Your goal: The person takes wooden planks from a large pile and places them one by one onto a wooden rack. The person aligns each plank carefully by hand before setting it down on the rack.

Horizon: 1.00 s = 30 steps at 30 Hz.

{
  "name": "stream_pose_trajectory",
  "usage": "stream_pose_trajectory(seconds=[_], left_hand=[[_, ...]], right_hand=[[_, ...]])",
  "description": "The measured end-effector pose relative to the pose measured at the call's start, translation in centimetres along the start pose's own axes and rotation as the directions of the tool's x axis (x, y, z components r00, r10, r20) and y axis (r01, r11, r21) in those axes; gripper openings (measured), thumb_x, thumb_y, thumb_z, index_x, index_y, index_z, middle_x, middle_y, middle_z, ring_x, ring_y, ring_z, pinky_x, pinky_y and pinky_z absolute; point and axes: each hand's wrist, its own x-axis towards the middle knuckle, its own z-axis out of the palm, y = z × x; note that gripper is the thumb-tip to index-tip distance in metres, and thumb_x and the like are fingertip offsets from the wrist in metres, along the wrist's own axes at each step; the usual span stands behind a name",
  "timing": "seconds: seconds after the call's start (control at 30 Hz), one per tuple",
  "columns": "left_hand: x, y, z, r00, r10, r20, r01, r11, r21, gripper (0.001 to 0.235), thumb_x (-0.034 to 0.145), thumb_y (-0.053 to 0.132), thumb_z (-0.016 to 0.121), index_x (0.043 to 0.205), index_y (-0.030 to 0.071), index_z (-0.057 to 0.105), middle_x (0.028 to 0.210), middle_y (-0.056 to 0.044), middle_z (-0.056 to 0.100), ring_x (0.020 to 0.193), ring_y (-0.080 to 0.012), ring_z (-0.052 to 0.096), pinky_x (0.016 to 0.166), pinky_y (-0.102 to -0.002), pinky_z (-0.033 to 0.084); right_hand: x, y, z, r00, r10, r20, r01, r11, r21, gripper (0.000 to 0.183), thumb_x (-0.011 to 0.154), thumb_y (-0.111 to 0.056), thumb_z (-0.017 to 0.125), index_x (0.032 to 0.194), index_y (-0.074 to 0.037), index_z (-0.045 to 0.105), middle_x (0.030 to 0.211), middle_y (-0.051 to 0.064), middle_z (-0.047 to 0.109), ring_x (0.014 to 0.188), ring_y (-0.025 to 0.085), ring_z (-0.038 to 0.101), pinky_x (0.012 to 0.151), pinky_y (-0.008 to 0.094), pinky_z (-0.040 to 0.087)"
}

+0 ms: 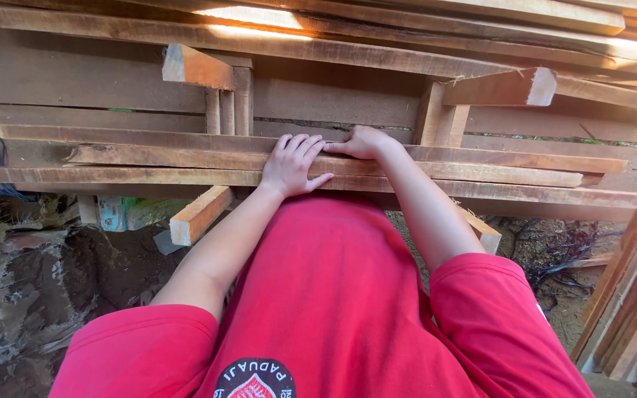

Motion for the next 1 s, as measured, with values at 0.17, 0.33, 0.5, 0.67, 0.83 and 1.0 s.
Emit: stream_pose_trajectory(seconds=[0.17, 0.33, 0.5, 0.67, 0.83, 1.0], left_hand=[[0.2, 0.1, -0.4, 1.000, -0.005, 0.011, 0.005, 1.000, -0.009, 0.075, 0.082, 0.071, 0.064, 0.134, 0.017, 0.061, 0.133, -0.001, 0.063, 0.121, -0.0209, 0.057, 0.103, -0.043, 0.040], [0.3, 0.0, -0.5, 1.000, 0.000, -0.014, 0.000, 1.000, -0.003, 0.080, 0.082, 0.073, 0.065, 0.137, 0.015, 0.059, 0.142, -0.004, 0.058, 0.133, -0.0247, 0.051, 0.111, -0.047, 0.035], [-0.3, -0.1, 0.1, 0.992, 0.087, -0.093, -0.086, 0.996, 0.014, 0.062, 0.083, 0.071, 0.063, 0.118, 0.020, 0.064, 0.119, 0.000, 0.060, 0.120, -0.0187, 0.056, 0.109, -0.042, 0.035], [0.3, -0.1, -1.3, 0.983, 0.141, -0.114, -0.151, 0.985, -0.083, 0.061, 0.085, 0.070, 0.064, 0.115, 0.017, 0.066, 0.110, -0.001, 0.063, 0.100, -0.0190, 0.063, 0.082, -0.036, 0.046], [0.3, -0.1, -1.0, 0.974, 0.180, -0.139, -0.189, 0.980, -0.059, 0.063, 0.085, 0.072, 0.062, 0.116, 0.017, 0.067, 0.110, 0.000, 0.065, 0.099, -0.0180, 0.064, 0.080, -0.034, 0.045], [0.1, 0.0, -1.1, 0.963, 0.218, -0.156, -0.218, 0.976, 0.016, 0.061, 0.087, 0.071, 0.060, 0.116, 0.018, 0.068, 0.110, -0.002, 0.065, 0.101, -0.0191, 0.063, 0.084, -0.036, 0.044]], right_hand=[[-0.8, -0.3, -0.2, 1.000, 0.010, -0.026, -0.011, 0.999, -0.045, 0.084, 0.077, -0.092, 0.050, 0.106, -0.019, 0.081, 0.112, 0.020, 0.076, 0.120, 0.041, 0.066, 0.098, 0.052, 0.053], [-0.6, 0.1, 0.6, 0.992, 0.005, -0.124, -0.015, 0.997, -0.081, 0.079, 0.077, -0.091, 0.051, 0.101, -0.022, 0.081, 0.102, 0.018, 0.077, 0.112, 0.041, 0.069, 0.092, 0.053, 0.055], [-2.2, -1.0, -0.7, 0.956, -0.024, -0.292, -0.022, 0.988, -0.153, 0.066, 0.083, -0.084, 0.054, 0.098, -0.026, 0.081, 0.098, 0.017, 0.077, 0.109, 0.039, 0.071, 0.090, 0.052, 0.056], [-1.3, 0.3, 0.6, 0.621, -0.361, -0.695, 0.169, 0.928, -0.332, 0.045, 0.088, -0.068, 0.069, 0.110, -0.030, 0.079, 0.088, 0.002, 0.066, 0.090, 0.025, 0.068, 0.081, 0.041, 0.052], [-0.7, 0.9, 1.9, 0.520, -0.401, -0.754, 0.154, 0.912, -0.379, 0.048, 0.087, -0.063, 0.073, 0.121, -0.029, 0.073, 0.096, -0.002, 0.058, 0.097, 0.021, 0.060, 0.090, 0.040, 0.046], [-0.7, 0.9, 1.7, 0.820, -0.179, -0.543, 0.127, 0.983, -0.132, 0.042, 0.096, -0.062, 0.061, 0.123, -0.031, 0.069, 0.110, 0.001, 0.073, 0.109, 0.026, 0.068, 0.092, 0.045, 0.046]])
